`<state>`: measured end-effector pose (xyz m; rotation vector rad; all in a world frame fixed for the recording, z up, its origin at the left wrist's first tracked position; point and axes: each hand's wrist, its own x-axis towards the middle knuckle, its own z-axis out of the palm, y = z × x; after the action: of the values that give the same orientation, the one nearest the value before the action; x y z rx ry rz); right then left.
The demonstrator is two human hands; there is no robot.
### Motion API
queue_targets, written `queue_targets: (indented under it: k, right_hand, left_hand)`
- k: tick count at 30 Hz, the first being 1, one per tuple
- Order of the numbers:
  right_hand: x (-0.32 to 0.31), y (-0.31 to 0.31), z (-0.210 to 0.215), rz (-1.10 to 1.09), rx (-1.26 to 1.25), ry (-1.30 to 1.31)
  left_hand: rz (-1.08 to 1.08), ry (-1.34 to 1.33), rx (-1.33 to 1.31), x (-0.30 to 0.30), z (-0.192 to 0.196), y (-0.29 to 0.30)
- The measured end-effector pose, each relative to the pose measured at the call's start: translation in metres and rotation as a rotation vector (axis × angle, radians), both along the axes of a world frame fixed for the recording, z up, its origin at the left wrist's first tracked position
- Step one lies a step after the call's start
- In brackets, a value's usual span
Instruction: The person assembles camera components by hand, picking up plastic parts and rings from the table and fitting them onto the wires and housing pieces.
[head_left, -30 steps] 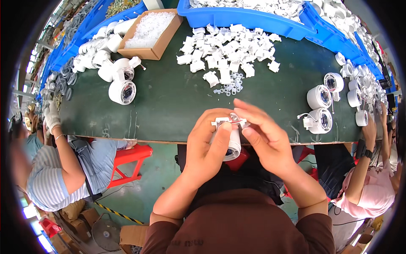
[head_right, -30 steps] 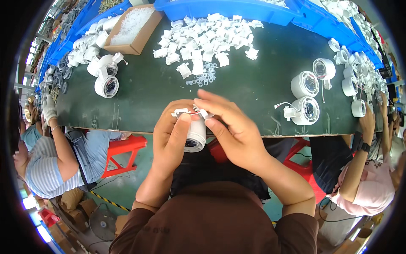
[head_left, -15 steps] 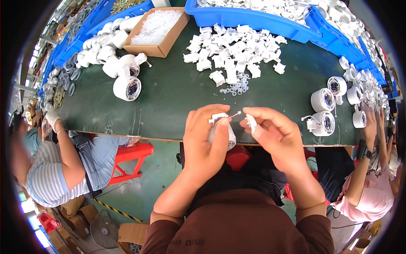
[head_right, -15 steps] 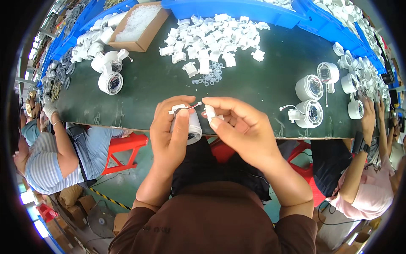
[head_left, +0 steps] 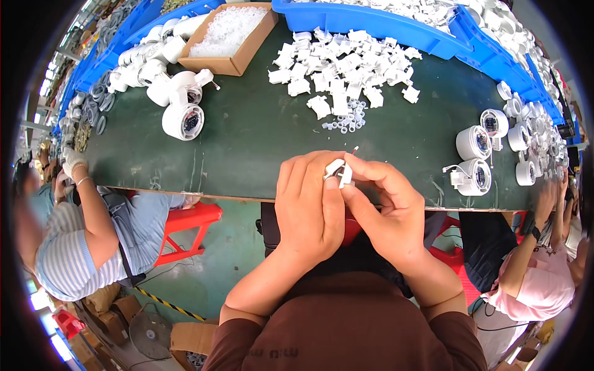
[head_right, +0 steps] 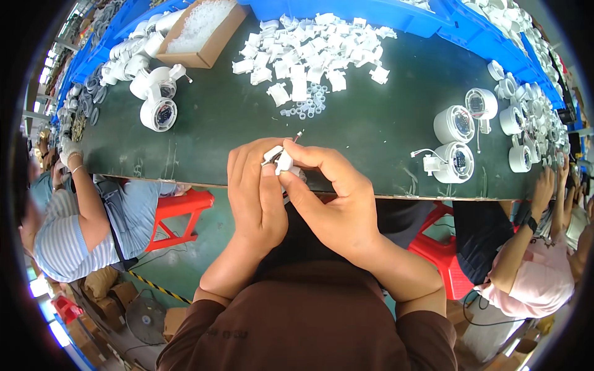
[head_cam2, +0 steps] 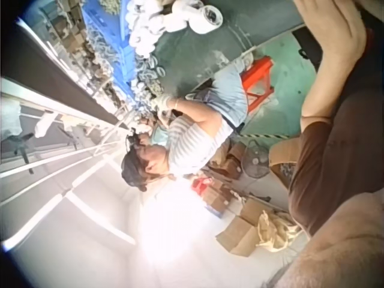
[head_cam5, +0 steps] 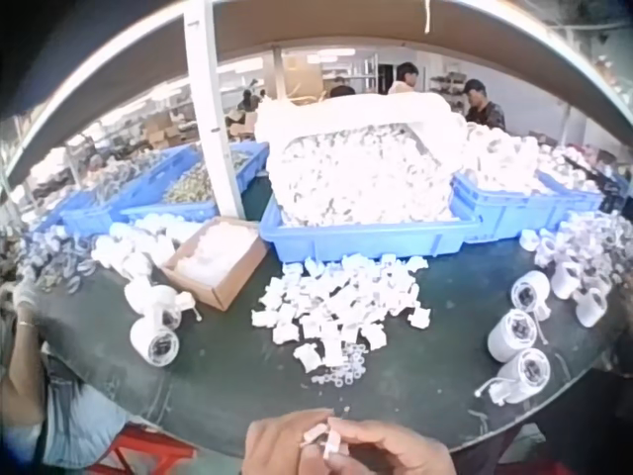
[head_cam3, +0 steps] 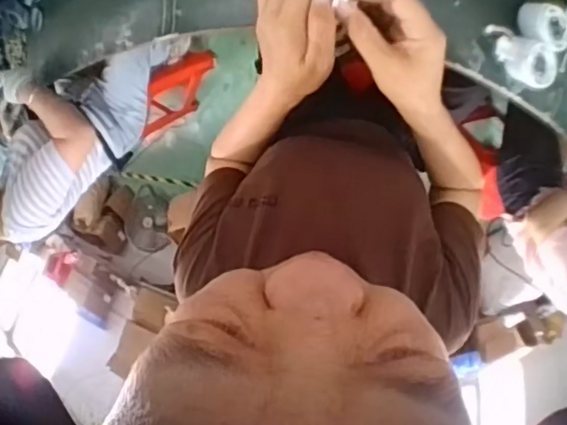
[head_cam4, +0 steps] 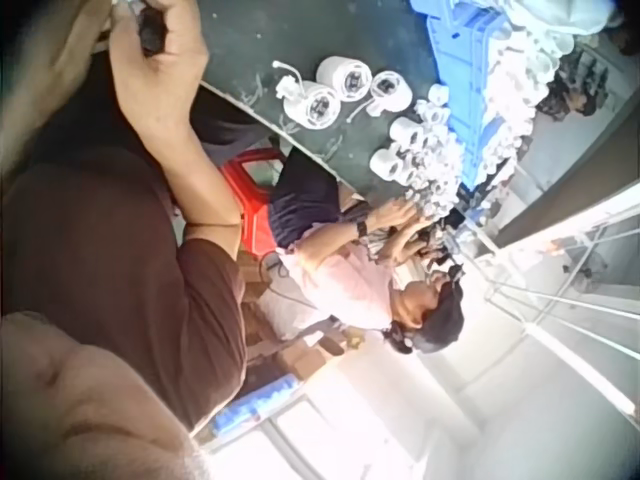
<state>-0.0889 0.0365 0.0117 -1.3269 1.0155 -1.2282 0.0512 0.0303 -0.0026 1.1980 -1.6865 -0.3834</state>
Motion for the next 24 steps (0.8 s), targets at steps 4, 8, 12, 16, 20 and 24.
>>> queue_targets:
  k: [4,8,12,16,20,24]
  right_hand:
    - [0.001,0.003,-0.004,-0.036,-0.046,0.051]
    - [0.004,0.007,-0.016,-0.07,-0.228,0.159]
    - [0.008,0.01,-0.02,-0.089,-0.181,0.084]
    - [-0.001,0.002,-0.011,0.068,-0.14,-0.014]
    - [-0.006,-0.006,-0.007,0.039,0.002,-0.151]
    - [-0.009,-0.008,-0.009,0.088,0.06,-0.104]
  left_hand:
    - [-0.02,0.0,-0.061,0.001,-0.005,-0.002]
    - [0.008,-0.026,-0.057,-0.002,-0.009,-0.001]
    - [0.003,-0.038,-0.08,0.001,-0.011,-0.002]
    - [-0.056,-0.04,-0.101,0.007,-0.009,-0.004]
    - [-0.086,-0.044,-0.123,0.011,-0.01,-0.005]
    - [-0.139,0.05,-0.13,0.016,-0.012,-0.007]
